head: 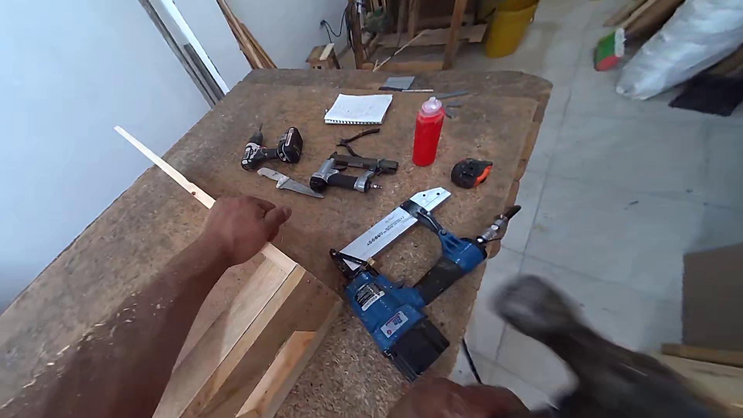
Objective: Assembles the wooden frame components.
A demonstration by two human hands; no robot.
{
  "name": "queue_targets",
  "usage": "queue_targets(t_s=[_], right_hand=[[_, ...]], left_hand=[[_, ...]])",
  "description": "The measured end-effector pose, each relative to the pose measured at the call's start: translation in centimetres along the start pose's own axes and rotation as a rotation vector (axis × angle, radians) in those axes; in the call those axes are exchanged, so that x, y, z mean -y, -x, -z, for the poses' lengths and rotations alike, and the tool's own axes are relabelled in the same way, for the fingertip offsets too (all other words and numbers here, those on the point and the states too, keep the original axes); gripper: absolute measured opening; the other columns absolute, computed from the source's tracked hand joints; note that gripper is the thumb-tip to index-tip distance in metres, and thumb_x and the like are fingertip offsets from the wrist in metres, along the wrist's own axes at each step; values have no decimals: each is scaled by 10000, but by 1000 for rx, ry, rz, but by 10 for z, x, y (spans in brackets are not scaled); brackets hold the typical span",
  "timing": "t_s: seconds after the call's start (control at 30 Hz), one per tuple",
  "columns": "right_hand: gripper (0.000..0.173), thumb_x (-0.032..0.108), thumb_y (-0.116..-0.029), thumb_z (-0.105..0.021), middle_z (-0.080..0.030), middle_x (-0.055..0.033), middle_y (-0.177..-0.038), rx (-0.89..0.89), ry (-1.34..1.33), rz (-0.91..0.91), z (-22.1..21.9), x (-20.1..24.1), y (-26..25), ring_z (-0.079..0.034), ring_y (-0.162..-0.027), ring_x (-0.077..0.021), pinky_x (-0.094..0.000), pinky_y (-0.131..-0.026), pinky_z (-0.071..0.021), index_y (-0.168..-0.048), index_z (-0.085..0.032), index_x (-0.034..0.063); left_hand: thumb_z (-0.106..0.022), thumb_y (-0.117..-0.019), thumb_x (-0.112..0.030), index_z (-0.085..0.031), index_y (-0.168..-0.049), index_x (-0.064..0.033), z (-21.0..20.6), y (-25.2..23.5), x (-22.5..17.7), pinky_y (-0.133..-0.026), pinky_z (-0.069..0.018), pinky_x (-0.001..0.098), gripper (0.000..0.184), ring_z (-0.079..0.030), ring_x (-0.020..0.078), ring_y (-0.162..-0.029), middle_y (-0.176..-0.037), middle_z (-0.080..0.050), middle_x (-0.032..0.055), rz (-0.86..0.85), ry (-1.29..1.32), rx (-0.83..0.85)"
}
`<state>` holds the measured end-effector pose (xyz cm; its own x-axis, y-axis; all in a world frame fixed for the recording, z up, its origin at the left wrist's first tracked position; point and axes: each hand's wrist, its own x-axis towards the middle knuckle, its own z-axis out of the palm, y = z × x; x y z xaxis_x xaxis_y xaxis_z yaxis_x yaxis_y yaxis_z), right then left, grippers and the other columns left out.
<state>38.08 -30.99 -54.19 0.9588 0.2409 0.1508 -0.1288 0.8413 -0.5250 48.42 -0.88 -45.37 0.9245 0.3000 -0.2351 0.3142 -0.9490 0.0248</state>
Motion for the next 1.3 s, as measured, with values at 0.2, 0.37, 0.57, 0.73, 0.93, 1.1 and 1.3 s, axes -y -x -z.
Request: queue_targets(t_s=[0.2,0.37,0.57,0.73,0.93,1.1,1.3], right_hand=[[587,673,-965,-532,-557,41,-633,-122,300,-280,-3,-100,20,-543,-498,-58,-259,-458,-498,-961,-628,94],[522,666,-982,-498,-675,24,-720,-70,-203,130,8,-60,-4,-652,-586,-99,-270,-538,-559,-1010,-724,197],[617,726,-945,-468,-580,55,-637,-144,153,-204,-8,-94,3,-572,-504,-54,-246,-452,-510,-933,-627,130],[536,657,-978,-501,-583,53,-613,-251,-22,-216,-1,-117,10,-564,-482,-65,-243,-438,-493,-863,-614,146],[627,764,-901,-499,-606,26,-622,-277,-76,-84,7,-94,1,-600,-472,-93,-276,-413,-532,-907,-639,154],[695,745,-959,-446,-532,29,-601,-149,268,-363,2,-115,10,-529,-461,-82,-274,-424,-487,-904,-601,70],[621,735,-943,-495,-560,62,-606,-258,6,-221,-5,-132,6,-539,-459,-51,-238,-410,-476,-840,-580,128]], left_hand=[[-307,-1081,-492,-654,-656,-212,-6,8,-1,-717,-475,597,616,-654,243,-758,-703,-660,7,44,42,-95],[-286,-1083,-478,-642,-632,-233,-6,8,-1,-690,-468,575,625,-647,218,-726,-671,-651,-21,39,50,-121],[-279,-1087,-478,-652,-649,-219,-4,4,5,-720,-477,601,631,-660,231,-764,-710,-673,-5,60,67,-109],[-322,-1067,-495,-647,-633,-220,-8,2,9,-690,-471,601,607,-657,234,-738,-691,-668,-4,81,102,-143],[-342,-1052,-487,-627,-616,-216,-11,1,14,-668,-470,599,588,-652,232,-699,-664,-661,-4,86,135,-169],[-346,-1077,-484,-655,-649,-193,-8,0,13,-686,-477,599,602,-659,239,-718,-687,-676,13,100,145,-169],[-348,-1064,-497,-649,-641,-201,-10,-3,16,-657,-472,597,598,-656,233,-686,-664,-671,6,106,148,-180]])
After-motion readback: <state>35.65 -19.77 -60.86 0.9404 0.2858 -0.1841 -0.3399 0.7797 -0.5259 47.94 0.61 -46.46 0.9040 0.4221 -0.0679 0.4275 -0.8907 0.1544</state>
